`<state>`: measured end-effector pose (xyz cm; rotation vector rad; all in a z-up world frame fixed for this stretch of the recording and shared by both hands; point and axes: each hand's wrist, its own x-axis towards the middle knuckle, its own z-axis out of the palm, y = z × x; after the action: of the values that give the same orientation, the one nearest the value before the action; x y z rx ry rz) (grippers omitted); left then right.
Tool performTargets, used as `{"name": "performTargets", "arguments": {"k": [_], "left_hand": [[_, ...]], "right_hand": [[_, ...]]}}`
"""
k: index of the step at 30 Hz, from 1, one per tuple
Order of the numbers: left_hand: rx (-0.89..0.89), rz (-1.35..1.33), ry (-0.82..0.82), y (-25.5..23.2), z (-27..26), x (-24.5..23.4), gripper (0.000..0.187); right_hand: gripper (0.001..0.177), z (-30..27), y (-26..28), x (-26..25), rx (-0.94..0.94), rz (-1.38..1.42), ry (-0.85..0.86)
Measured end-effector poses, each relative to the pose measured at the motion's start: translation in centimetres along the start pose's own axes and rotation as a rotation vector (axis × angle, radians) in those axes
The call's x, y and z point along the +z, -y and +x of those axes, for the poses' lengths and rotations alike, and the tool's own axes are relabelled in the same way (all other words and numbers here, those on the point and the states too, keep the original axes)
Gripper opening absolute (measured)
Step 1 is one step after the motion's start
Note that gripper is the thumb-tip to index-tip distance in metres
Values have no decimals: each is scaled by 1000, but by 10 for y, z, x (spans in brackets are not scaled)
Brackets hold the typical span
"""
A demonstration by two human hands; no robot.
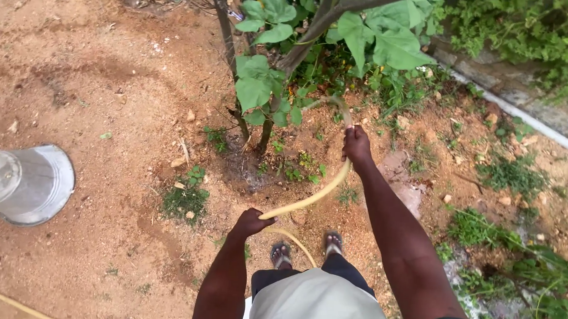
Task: Watering plants in a garden area using a yellow hose.
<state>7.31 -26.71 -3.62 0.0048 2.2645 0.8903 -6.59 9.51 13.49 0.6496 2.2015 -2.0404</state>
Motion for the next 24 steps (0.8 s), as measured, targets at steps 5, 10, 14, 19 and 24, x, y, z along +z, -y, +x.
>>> {"name": "performTargets", "arguments": {"k": [5, 10, 14, 19, 24], "left_hand": [[-20, -35, -50, -17, 0, 0, 64], [-41, -10, -133, -43, 7, 1, 65], [-65, -27, -133, -56, 23, 11, 60], [-102, -135, -186, -87, 33, 3, 52], [-119, -103, -199, -123, 26, -2, 58]], "right_hand": [[26, 30, -7, -11, -26, 20, 24], [27, 59, -6, -28, -61, 25, 60], [20, 72, 3, -50, -4, -26, 42], [25, 92, 12, -77, -10, 12, 99], [24, 109, 10, -104, 4, 71, 127]]}}
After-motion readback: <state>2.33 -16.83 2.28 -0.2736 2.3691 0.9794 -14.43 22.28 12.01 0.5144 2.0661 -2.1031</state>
